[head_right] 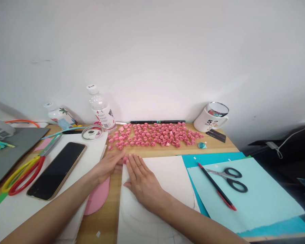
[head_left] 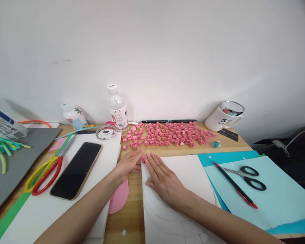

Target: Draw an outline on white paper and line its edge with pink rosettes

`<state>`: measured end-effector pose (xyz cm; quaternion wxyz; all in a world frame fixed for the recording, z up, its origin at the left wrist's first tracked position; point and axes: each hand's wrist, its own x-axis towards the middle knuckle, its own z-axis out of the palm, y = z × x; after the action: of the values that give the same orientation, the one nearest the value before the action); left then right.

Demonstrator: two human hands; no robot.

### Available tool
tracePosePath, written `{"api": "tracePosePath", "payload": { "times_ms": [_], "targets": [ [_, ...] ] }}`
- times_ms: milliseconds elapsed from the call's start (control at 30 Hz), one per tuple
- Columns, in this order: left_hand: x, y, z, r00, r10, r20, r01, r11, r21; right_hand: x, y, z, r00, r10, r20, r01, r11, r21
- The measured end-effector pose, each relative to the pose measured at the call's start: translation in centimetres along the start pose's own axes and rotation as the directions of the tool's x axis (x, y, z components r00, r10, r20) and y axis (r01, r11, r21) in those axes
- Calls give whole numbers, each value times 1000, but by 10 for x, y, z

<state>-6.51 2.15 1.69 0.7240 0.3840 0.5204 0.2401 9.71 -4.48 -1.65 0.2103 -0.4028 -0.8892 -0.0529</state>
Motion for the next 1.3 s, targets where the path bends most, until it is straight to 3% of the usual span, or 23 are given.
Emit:
{"api": "tracePosePath", "payload": {
  "times_ms": [300, 533, 633, 767, 867, 967, 1133, 1300],
  "targets": [
    [-3, 1, -1, 1000, -9, 19, 8, 1000, 23, -1, 3, 3, 999, -17, -33, 18, 1000, 10],
    [0, 1, -5, 996, 17, 84, -20, 999, 38, 5, 7, -12, 989, 97, -109, -79, 984, 161],
    [-2, 1, -4, 995, 14, 101, -19, 999, 49, 12, 24, -26, 963, 217, -161, -163, 942, 292],
    [-6, 4, -1, 991, -15, 131, 4, 997, 81, 34, 68, -38, 916, 357, -185, -260, 877, 403],
    [-6, 4, 0, 982, 9, 189, -25, 996, 82, 62, 99, -37, 917, 393, -64, -342, 860, 379],
    [-4, 1, -2, 978, 24, 209, -42, 996, 83, 98, 115, -25, 927, 364, 96, -376, 892, 250],
    [1, -3, -6, 981, -9, 192, -10, 995, 97, 156, 119, 4, 914, 333, 230, -365, 924, 113],
    [2, -5, -6, 986, -46, 161, 30, 995, 100, 181, 116, 24, 901, 322, 291, -360, 929, 85]
  ]
}}
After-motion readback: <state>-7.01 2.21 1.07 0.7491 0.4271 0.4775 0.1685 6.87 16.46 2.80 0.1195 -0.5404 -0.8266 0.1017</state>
